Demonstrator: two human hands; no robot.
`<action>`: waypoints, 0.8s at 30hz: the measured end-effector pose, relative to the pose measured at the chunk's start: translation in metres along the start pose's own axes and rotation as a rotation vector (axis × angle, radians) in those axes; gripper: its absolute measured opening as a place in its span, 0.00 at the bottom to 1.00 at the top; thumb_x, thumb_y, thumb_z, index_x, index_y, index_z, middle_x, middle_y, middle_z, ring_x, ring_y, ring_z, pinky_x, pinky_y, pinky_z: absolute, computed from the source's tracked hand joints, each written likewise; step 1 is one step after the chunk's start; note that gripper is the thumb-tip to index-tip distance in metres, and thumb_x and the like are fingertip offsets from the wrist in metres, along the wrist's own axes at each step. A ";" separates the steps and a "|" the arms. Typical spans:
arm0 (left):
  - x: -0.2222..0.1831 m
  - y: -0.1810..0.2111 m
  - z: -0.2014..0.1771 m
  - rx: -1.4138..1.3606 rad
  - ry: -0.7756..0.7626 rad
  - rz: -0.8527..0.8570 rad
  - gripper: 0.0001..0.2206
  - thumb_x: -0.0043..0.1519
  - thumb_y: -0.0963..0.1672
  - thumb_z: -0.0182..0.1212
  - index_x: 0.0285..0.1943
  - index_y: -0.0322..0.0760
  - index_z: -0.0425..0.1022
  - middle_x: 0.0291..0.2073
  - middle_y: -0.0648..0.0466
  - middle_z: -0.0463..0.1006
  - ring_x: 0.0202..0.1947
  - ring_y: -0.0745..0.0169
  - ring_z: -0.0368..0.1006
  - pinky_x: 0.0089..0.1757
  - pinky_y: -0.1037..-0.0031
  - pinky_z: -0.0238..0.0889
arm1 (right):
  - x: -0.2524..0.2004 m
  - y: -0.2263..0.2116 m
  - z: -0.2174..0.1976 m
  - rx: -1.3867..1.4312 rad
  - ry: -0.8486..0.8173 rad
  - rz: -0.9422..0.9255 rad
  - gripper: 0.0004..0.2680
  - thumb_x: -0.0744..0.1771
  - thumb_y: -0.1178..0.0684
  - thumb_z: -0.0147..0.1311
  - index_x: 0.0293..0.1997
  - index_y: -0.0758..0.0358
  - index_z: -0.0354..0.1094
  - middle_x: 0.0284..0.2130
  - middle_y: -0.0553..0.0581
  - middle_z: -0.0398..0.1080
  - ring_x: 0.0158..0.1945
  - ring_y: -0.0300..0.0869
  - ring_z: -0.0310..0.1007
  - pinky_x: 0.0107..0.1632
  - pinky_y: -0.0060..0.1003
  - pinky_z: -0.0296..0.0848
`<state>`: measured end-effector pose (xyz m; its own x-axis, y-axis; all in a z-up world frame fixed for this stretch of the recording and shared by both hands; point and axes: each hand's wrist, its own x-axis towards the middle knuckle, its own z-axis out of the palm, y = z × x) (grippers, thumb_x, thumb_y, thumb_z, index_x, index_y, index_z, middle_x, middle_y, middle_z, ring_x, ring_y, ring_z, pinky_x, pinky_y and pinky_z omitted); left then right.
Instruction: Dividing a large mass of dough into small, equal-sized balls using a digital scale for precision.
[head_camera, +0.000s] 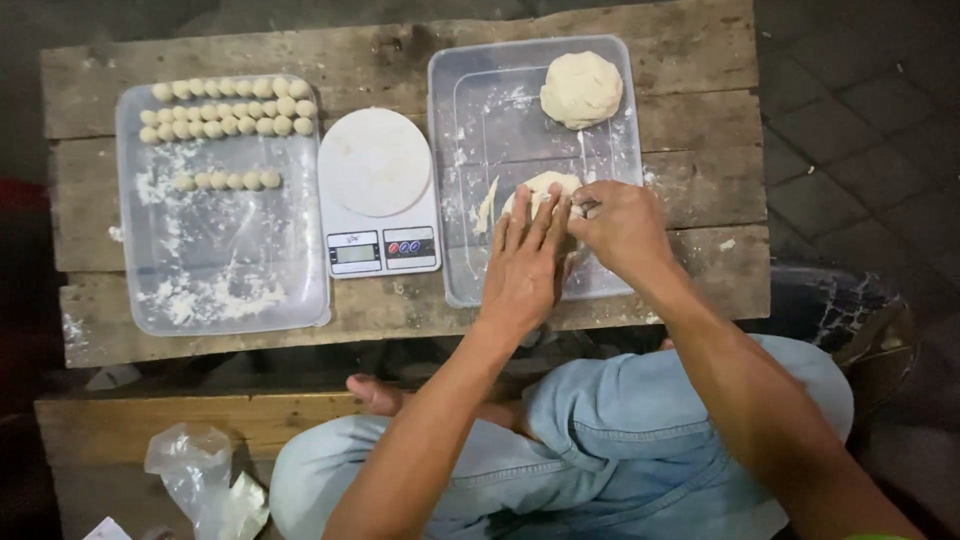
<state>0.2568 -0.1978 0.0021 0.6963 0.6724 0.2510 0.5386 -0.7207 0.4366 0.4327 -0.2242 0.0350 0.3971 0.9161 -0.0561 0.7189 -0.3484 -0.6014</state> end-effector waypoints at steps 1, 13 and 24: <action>0.002 0.001 -0.001 -0.008 -0.008 -0.005 0.30 0.71 0.50 0.53 0.82 0.41 0.51 0.79 0.49 0.52 0.79 0.36 0.41 0.69 0.49 0.45 | 0.001 0.001 -0.003 -0.003 -0.009 0.008 0.13 0.60 0.47 0.71 0.46 0.56 0.81 0.34 0.57 0.80 0.40 0.52 0.81 0.41 0.43 0.79; 0.007 -0.005 -0.016 -0.022 -0.079 -0.079 0.31 0.67 0.46 0.49 0.83 0.44 0.49 0.81 0.52 0.48 0.80 0.41 0.39 0.70 0.46 0.42 | -0.025 -0.059 -0.037 0.788 -0.048 0.227 0.12 0.59 0.62 0.70 0.44 0.66 0.78 0.28 0.63 0.77 0.32 0.38 0.78 0.38 0.33 0.80; 0.027 -0.012 -0.065 -0.625 0.459 -0.198 0.16 0.59 0.47 0.72 0.53 0.39 0.78 0.44 0.55 0.75 0.45 0.52 0.78 0.44 0.68 0.73 | -0.021 -0.038 -0.014 1.188 -0.285 0.026 0.26 0.71 0.35 0.37 0.78 0.57 0.49 0.58 0.63 0.72 0.59 0.48 0.74 0.57 0.49 0.76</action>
<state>0.2384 -0.1600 0.0603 0.2779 0.8783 0.3890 0.1713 -0.4438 0.8796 0.4048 -0.2324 0.0701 0.1566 0.9743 -0.1621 -0.3153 -0.1062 -0.9430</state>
